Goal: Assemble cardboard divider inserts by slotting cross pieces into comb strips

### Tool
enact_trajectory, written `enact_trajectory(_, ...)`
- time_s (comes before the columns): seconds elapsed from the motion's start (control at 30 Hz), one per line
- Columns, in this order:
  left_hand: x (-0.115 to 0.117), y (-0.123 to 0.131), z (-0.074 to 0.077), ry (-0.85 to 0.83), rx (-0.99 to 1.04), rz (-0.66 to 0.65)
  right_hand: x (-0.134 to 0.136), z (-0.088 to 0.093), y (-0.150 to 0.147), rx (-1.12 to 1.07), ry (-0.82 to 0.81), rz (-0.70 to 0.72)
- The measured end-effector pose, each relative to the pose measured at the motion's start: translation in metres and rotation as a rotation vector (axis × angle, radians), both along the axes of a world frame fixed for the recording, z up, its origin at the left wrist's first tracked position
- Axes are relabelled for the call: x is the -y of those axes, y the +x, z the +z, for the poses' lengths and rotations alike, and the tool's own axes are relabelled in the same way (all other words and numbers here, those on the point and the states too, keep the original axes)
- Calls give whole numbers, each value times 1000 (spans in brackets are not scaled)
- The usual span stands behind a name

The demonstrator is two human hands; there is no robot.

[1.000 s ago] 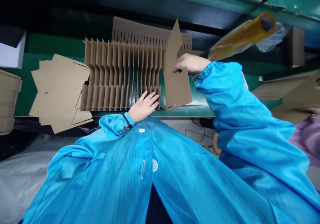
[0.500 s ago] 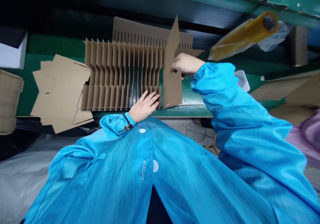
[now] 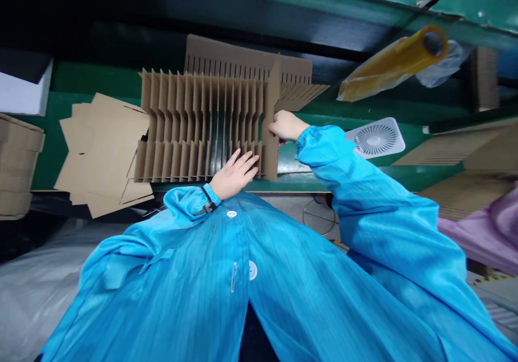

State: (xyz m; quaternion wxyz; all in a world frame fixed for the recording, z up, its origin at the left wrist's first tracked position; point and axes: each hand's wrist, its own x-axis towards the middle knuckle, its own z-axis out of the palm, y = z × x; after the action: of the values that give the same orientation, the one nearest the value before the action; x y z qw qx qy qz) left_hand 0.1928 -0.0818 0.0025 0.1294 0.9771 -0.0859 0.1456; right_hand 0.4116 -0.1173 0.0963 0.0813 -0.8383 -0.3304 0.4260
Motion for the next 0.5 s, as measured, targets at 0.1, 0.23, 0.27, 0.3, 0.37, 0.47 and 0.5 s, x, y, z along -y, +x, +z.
enact_trajectory(0.1,0,0,0,-28,-25,-1,-1,3,3,118,-80,-15)
enact_trajectory(0.23,1,0,-1,-41,-44,11,-3,5,6,122,-71,12)
enact_trajectory(0.27,1,0,-1,-39,-43,13,-3,5,7,117,-57,1)
enact_trajectory(0.3,1,0,-1,-37,-40,15,-3,5,7,111,-38,-19)
enact_trajectory(0.37,1,0,-2,-28,-27,15,-2,5,8,92,-6,-66)
enact_trajectory(0.47,2,0,-2,-8,-6,18,-3,6,8,72,-7,-92)
enact_trajectory(0.5,2,-1,-1,-5,-6,19,-3,6,7,67,-22,-91)
